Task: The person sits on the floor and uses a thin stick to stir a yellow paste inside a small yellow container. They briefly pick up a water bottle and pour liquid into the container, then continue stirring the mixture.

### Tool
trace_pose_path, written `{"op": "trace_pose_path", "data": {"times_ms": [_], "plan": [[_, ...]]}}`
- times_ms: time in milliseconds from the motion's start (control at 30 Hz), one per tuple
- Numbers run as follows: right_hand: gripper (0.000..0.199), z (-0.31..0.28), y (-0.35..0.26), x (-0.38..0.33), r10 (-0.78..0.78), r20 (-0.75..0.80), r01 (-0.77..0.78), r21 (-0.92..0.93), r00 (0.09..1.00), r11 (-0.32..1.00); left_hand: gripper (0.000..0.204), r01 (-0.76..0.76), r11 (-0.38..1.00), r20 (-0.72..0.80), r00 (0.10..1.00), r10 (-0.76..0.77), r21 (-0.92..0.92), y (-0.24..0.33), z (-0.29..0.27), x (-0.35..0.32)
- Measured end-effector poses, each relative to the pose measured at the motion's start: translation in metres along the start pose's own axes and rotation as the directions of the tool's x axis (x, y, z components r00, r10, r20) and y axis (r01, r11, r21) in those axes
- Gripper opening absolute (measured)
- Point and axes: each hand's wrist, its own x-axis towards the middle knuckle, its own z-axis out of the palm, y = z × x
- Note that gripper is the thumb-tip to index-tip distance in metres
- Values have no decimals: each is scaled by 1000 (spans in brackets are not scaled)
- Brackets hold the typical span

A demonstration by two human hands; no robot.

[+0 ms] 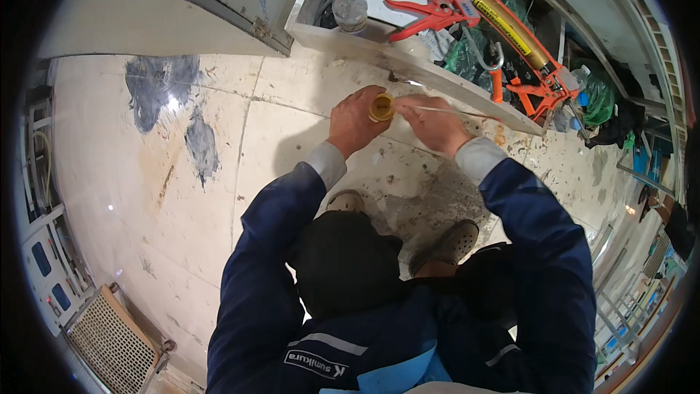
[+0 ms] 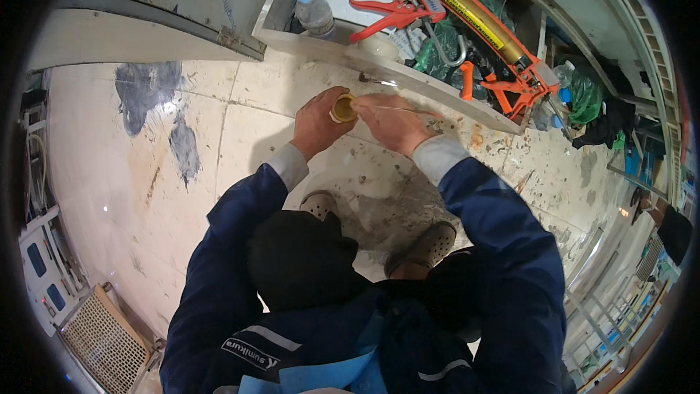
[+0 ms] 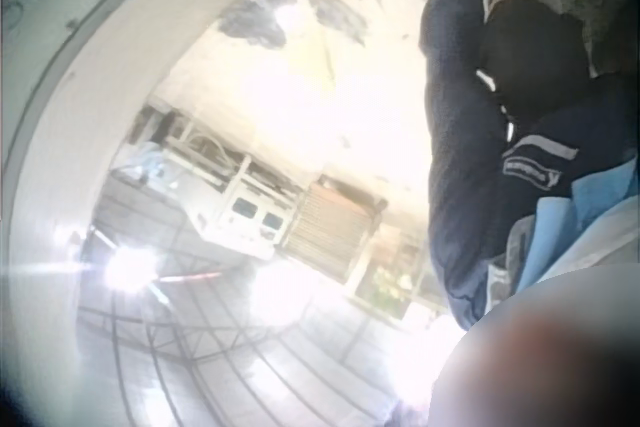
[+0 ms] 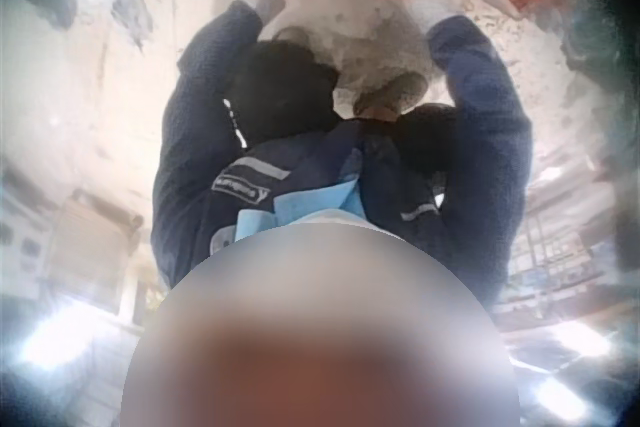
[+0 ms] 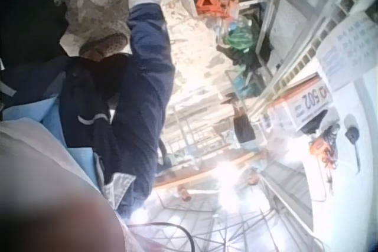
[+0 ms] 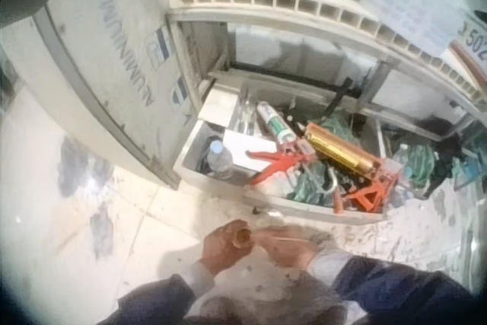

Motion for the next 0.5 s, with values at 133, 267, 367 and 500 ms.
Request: {"op": "trace_pose_path", "data": {"times_ms": [133, 267, 367, 500], "plan": [[27, -76, -25, -1, -111, -144, 120, 55, 983, 991, 57, -242, 970, -56, 969, 240, -22, 52, -43, 48], [25, -145, -57, -30, -169, -242, 165, -38, 955, 986, 62, -402, 914, -11, 915, 403, 54, 120, -75, 92], [25, -185, -67, -48, -197, -471, 133, -167, 860, 977, 61, -558, 830, -41, 829, 558, 31, 171, -78, 115], [26, -194, -72, -77, -118, -554, -24, -242, 824, 970, 58, -587, 804, -91, 799, 594, 90, 213, -62, 118]]}}
